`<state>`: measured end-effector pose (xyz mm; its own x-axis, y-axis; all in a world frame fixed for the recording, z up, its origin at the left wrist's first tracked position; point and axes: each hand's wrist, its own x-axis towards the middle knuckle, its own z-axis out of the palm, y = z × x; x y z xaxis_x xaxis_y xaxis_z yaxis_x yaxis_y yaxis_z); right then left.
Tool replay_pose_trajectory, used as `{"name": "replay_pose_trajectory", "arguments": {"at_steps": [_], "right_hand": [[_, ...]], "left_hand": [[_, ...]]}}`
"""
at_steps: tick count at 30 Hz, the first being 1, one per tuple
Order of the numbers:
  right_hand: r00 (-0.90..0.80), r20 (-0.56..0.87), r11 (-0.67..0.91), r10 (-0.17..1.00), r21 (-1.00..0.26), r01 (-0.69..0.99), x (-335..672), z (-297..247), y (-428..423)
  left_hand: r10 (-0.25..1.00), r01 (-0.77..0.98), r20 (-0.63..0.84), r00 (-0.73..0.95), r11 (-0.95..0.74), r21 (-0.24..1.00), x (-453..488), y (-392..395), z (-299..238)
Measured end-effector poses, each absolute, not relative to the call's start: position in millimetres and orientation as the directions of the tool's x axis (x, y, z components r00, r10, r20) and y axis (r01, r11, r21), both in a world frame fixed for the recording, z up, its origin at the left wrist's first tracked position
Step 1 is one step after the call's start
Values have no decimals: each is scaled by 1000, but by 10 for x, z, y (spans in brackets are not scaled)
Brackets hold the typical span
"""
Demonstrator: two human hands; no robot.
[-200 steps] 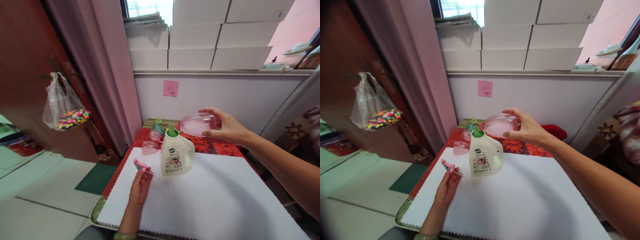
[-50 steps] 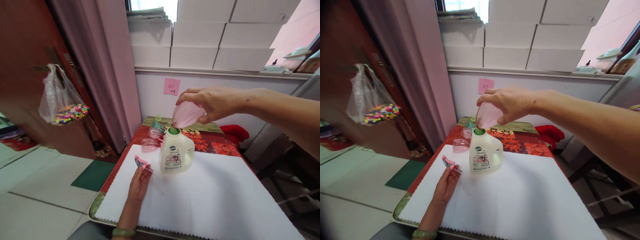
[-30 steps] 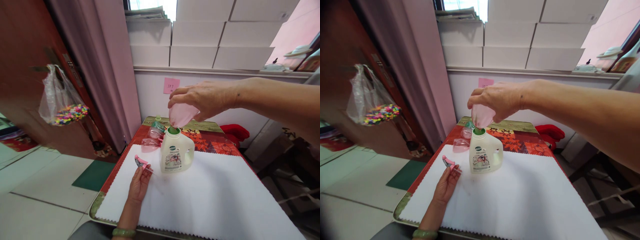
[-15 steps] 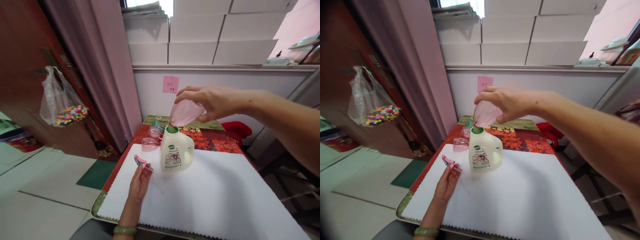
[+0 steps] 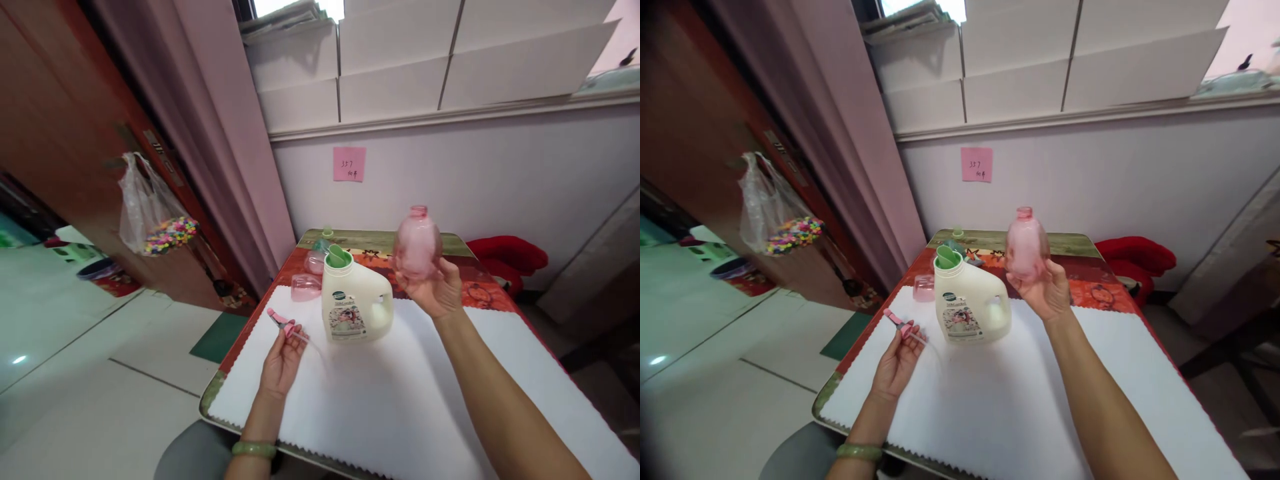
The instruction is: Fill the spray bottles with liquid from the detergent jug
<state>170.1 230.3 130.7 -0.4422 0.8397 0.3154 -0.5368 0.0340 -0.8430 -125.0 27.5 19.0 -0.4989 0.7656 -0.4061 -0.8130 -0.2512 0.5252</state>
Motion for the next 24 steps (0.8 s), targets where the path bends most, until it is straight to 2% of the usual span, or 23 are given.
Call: {"name": "replay_pose_trajectory", "arguments": {"at_steps": [3, 5, 8, 10, 13, 15, 19, 24], "right_hand": [[-492, 268, -67, 828, -824, -562, 1709, 1244, 2243], [-499, 263, -82, 826, -820, -567, 1725, 1234, 2202], [-543, 299, -81, 785, -819, -568, 1732, 1231, 2121], [-597, 329, -63, 732, -839, -540, 1724, 1244, 2063], [-711, 303, -41, 634, -905, -423, 1724, 1286, 2015], [-772, 264, -49, 577, -933, -356, 1752, 1309, 2023], [-767, 268, -38, 583, -934, -355, 1853, 1316, 2094], [-714, 299, 28, 633, -931, -365, 1911, 1319, 2148]], "left_hand": [[695, -810, -464, -549, -306, 501, -1235, 250, 384], [640, -760, -440, -629, -387, 522, -1225, 222, 634], [566, -605, -280, -775, -540, 585, -1159, 204, 1204], [519, -468, -114, -847, -627, 623, -1057, 234, 1655], [425, -255, 118, -898, -719, 647, -839, 351, 2252], [397, -185, 199, -896, -741, 646, -695, 455, 2515], [355, -133, 248, -901, -772, 621, -497, 644, 2679], [382, -186, 211, -900, -773, 606, -355, 803, 2594]]}}
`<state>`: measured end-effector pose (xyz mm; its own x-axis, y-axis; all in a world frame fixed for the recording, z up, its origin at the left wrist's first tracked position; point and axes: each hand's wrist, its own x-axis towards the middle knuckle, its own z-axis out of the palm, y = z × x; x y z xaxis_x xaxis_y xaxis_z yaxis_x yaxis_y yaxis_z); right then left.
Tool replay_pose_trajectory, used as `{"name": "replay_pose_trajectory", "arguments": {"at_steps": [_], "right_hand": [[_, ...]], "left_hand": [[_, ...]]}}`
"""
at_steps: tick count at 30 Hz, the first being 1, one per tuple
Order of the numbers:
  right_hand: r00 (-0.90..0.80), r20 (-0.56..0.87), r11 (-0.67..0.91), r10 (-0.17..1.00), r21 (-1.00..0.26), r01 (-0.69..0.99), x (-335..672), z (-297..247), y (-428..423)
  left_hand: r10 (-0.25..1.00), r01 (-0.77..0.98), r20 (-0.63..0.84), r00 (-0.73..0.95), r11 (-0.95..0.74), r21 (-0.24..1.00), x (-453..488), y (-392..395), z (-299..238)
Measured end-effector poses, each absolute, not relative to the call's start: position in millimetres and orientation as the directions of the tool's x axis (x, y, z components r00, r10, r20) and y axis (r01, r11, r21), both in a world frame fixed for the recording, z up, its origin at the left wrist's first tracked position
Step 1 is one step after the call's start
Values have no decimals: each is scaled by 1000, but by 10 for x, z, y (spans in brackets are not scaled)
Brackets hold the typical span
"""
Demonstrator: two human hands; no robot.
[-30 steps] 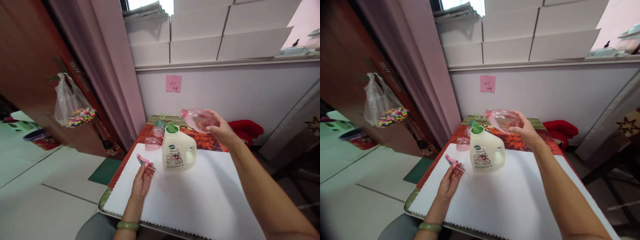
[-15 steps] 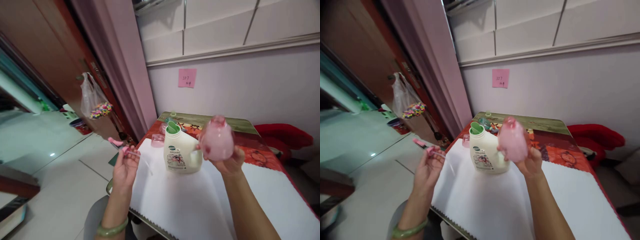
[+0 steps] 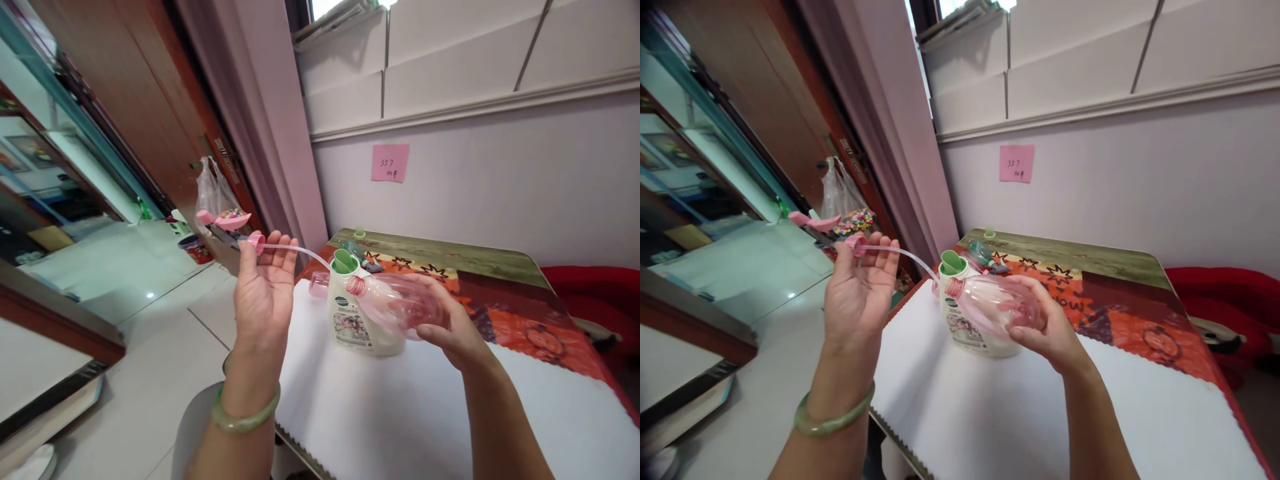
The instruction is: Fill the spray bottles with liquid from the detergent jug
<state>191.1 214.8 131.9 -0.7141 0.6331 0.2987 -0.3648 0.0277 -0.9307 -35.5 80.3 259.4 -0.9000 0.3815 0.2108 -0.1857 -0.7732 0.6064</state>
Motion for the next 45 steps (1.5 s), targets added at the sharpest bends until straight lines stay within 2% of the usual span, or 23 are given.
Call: {"name": "replay_pose_trajectory", "arguments": {"at_steps": [7, 14, 19, 23, 27, 30, 35, 40, 42, 45], "right_hand": [[-670, 313, 42, 673, -921, -387, 1907, 1382, 2107], [-670, 386, 160, 634, -913, -375, 1923, 1521, 1891], [-626, 365, 265, 689, -931, -250, 1653, 1563, 1545], [-562, 374, 265, 737, -926, -269, 1391, 1483, 1229], [-542, 396, 295, 742, -918, -266, 1239, 1329, 1050], [-489, 440, 350, 753, -898, -268, 1199, 1231, 1023], [-336, 649, 610, 683, -759, -229, 1199, 1174, 1041], [-202, 861, 850, 466, -499, -167, 1185, 1162, 1105], [-160, 911, 905, 380, -402, -139, 1177, 1162, 1142], [-148, 930, 924, 335, -355, -141, 1171, 1171, 1184]], "left_hand": [[397, -291, 86, -914, -787, 544, -117, 876, 2627], [394, -334, -11, -919, -765, 550, 155, 762, 2417], [405, -285, 62, -912, -735, 615, 78, 608, 2221], [353, -199, 115, -929, -735, 648, -1, 511, 2138], [420, -329, -2, -907, -707, 626, -9, 455, 2083], [497, -390, -4, -867, -675, 627, -14, 425, 2061], [553, -407, 13, -833, -629, 662, -32, 377, 2068], [549, -430, -24, -836, -627, 650, -60, 334, 2115], [511, -410, -31, -859, -650, 640, -68, 328, 2131], [527, -401, -8, -850, -636, 660, -44, 344, 2137]]}}
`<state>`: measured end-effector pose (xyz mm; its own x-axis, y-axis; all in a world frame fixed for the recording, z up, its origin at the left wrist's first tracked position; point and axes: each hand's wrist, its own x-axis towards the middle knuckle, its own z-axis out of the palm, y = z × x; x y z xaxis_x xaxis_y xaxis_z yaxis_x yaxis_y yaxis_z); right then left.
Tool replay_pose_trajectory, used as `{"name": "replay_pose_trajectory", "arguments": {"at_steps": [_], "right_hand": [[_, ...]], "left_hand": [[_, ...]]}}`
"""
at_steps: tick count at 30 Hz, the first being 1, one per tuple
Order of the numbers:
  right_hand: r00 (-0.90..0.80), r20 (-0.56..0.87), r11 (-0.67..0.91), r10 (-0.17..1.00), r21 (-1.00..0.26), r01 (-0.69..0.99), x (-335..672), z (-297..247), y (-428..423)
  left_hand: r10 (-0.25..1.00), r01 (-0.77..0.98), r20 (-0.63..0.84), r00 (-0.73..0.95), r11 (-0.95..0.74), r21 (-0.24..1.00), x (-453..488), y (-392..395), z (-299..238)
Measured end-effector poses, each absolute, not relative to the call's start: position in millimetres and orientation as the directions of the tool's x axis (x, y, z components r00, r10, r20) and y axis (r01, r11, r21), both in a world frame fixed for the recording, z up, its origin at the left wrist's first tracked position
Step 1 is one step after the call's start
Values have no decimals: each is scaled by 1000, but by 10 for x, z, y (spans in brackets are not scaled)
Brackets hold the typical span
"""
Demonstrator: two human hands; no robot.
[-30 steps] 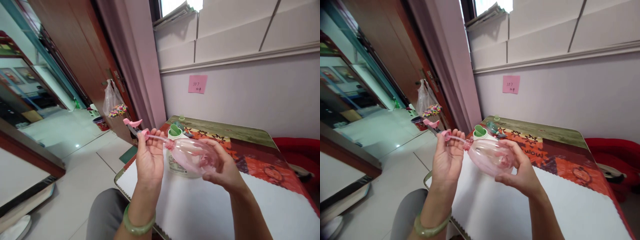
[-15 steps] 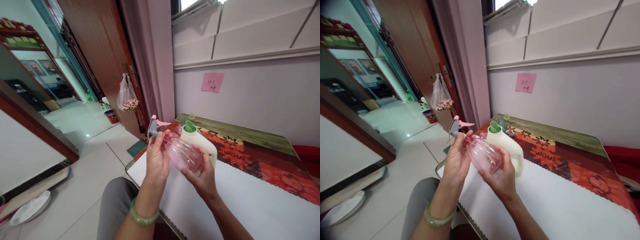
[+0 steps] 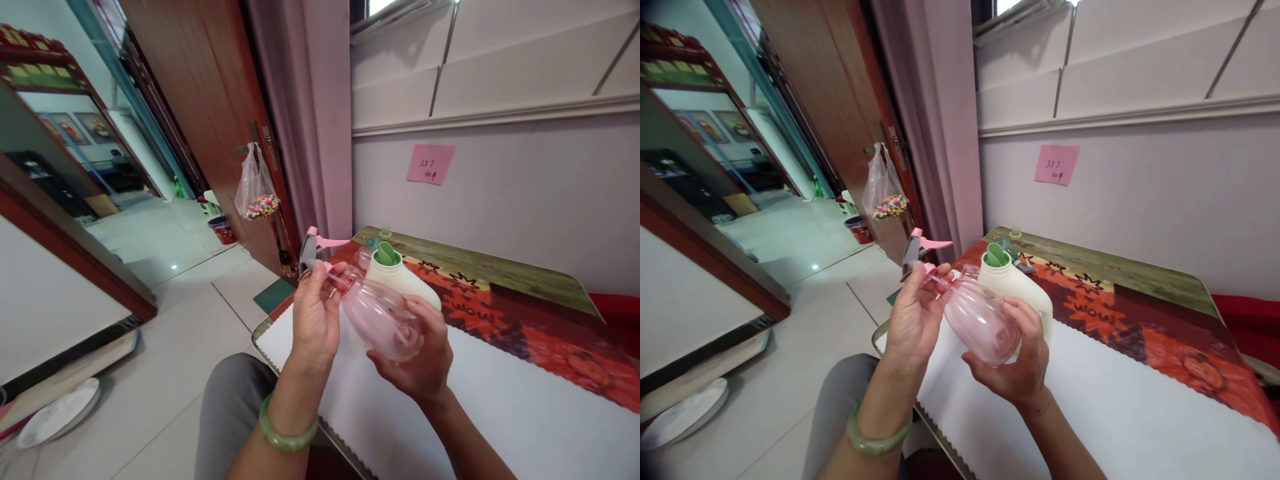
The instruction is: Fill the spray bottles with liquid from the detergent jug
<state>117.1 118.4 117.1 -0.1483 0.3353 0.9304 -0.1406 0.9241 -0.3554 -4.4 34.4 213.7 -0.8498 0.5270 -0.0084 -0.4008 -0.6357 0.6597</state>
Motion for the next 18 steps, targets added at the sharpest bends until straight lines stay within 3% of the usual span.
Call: {"name": "replay_pose_trajectory", "arguments": {"at_steps": [5, 18], "right_hand": [[-117, 944, 940, 308, -321, -119, 1170, 1174, 1212], [-22, 969, 969, 245, -245, 30, 1141, 1222, 1179]], "left_hand": [[627, -461, 7, -779, -579, 673, 45, 409, 2113], [549, -409, 43, -835, -670, 620, 169, 464, 2051]]}}
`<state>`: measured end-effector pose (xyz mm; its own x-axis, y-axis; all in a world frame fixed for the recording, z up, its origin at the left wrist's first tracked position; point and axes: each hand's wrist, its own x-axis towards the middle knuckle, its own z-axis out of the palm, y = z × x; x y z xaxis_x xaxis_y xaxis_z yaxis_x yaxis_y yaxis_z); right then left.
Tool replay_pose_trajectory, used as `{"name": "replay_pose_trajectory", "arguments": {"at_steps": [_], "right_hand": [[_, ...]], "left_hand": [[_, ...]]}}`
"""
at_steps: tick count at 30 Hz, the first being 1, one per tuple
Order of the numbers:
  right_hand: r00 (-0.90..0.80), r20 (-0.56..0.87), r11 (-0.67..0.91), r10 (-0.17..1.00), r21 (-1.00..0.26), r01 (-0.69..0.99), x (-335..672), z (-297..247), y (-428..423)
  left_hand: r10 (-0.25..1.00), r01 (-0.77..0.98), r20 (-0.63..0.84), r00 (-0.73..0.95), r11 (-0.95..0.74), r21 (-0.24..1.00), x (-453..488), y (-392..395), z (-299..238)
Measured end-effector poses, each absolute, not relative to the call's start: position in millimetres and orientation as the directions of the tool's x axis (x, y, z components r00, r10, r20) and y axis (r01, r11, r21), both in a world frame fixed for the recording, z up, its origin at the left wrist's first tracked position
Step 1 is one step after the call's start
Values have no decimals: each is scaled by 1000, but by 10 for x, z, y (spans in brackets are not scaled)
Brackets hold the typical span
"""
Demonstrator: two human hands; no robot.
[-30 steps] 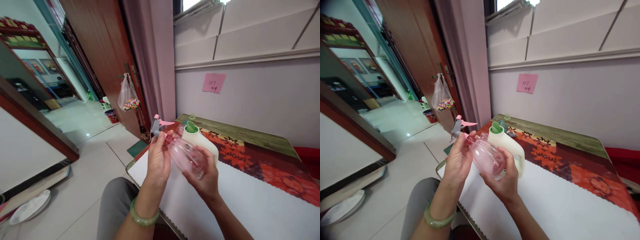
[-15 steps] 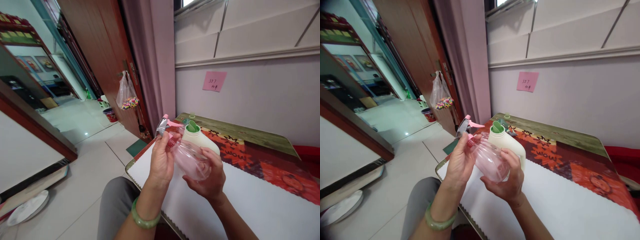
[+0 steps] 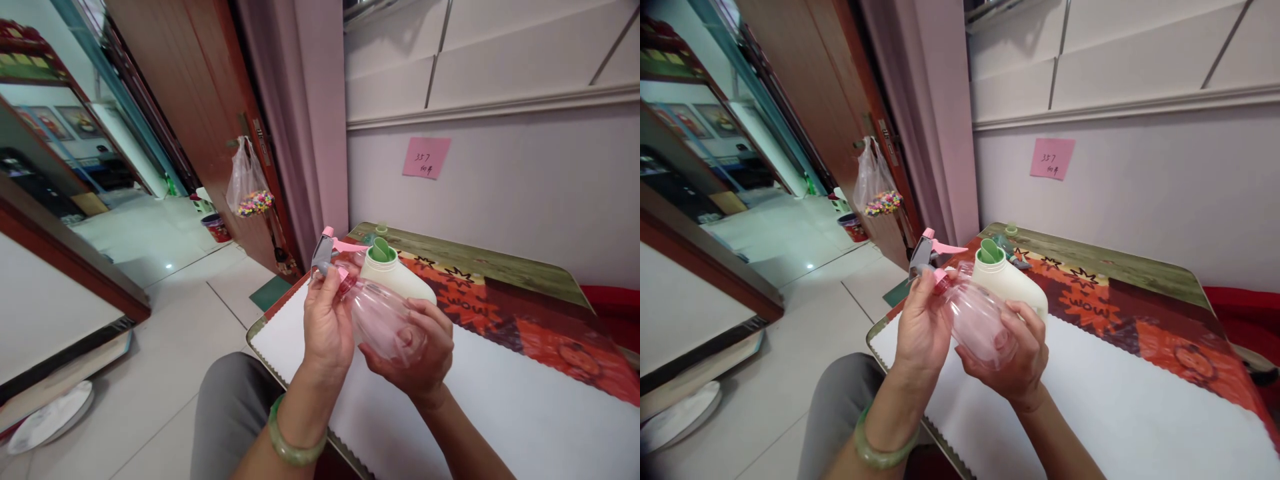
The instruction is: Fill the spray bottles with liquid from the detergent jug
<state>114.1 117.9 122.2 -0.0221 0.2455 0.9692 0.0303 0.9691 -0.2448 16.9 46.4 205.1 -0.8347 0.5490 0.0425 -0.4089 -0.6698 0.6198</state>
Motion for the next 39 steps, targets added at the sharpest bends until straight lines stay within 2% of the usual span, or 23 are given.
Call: {"name": "replay_pose_trajectory", "arguments": {"at_steps": [5, 7, 9, 10, 12, 13, 15, 17, 19, 21, 23, 24, 26, 28, 29, 30, 31, 32, 33, 34, 35, 37, 39], "right_hand": [[6, 976, 974, 218, -217, 70, 1154, 1191, 1211], [-10, 958, 958, 286, -286, 35, 1162, 1169, 1180], [-69, 869, 864, 490, -495, -90, 1175, 1184, 1107], [-130, 764, 742, 632, -645, -184, 1184, 1213, 1062], [-360, 406, 283, 840, -894, -347, 1207, 1317, 980], [-510, 195, -9, 837, -929, -370, 1219, 1384, 954], [-769, -127, -499, 626, -824, -270, 1244, 1518, 939], [-892, -253, -738, 374, -664, -122, 1263, 1614, 960], [-928, -255, -803, 273, -592, -73, 1268, 1644, 976], [-929, -207, -776, 308, -619, -120, 1255, 1605, 961], [-881, -119, -639, 457, -733, -232, 1224, 1510, 920], [-820, -48, -499, 570, -813, -299, 1204, 1450, 898], [-608, 195, -46, 770, -933, -357, 1164, 1325, 867], [-382, 497, 434, 779, -868, -242, 1140, 1231, 860], [-313, 602, 580, 734, -796, -171, 1137, 1207, 863], [-282, 657, 649, 700, -749, -134, 1141, 1202, 868], [-291, 655, 642, 697, -751, -154, 1150, 1216, 872], [-344, 592, 551, 728, -805, -219, 1164, 1246, 876], [-449, 471, 368, 760, -880, -301, 1179, 1286, 878], [-591, 307, 103, 746, -930, -352, 1194, 1331, 880], [-739, 132, -195, 661, -920, -339, 1206, 1372, 884], [-929, -119, -670, 350, -725, -160, 1220, 1423, 904], [-984, -163, -871, 71, -491, 19, 1216, 1411, 941]], "left_hand": [[572, -398, 76, -816, -653, 644, 170, 507, 1980], [581, -371, 126, -804, -655, 658, 149, 525, 1963], [617, -371, 156, -771, -635, 677, 109, 531, 1953], [642, -379, 162, -750, -617, 689, 83, 529, 1950], [681, -391, 170, -712, -586, 709, 33, 513, 1942], [697, -395, 179, -694, -576, 716, 13, 500, 1938], [732, -403, 208, -649, -563, 721, -9, 469, 1931], [760, -416, 234, -607, -555, 721, -7, 439, 1927], [749, -403, 256, -611, -573, 714, 3, 420, 1925], [697, -350, 273, -663, -611, 710, -1, 415, 1921], [624, -287, 279, -729, -650, 704, -25, 421, 1915], [583, -259, 277, -764, -670, 696, -41, 426, 1914], [517, -230, 263, -815, -703, 673, -72, 432, 1917], [518, -240, 248, -819, -701, 672, -90, 427, 1932], [544, -256, 245, -803, -685, 682, -93, 420, 1942], [579, -276, 244, -778, -664, 695, -94, 411, 1952], [612, -298, 243, -752, -645, 704, -94, 399, 1960], [642, -319, 243, -727, -630, 708, -93, 386, 1965], [665, -340, 243, -706, -619, 708, -94, 372, 1967], [684, -360, 239, -689, -609, 707, -96, 360, 1966], [696, -374, 235, -679, -602, 706, -99, 350, 1963], [702, -370, 240, -670, -596, 713, -105, 336, 1956], [699, -339, 267, -664, -600, 725, -104, 328, 1957]]}}
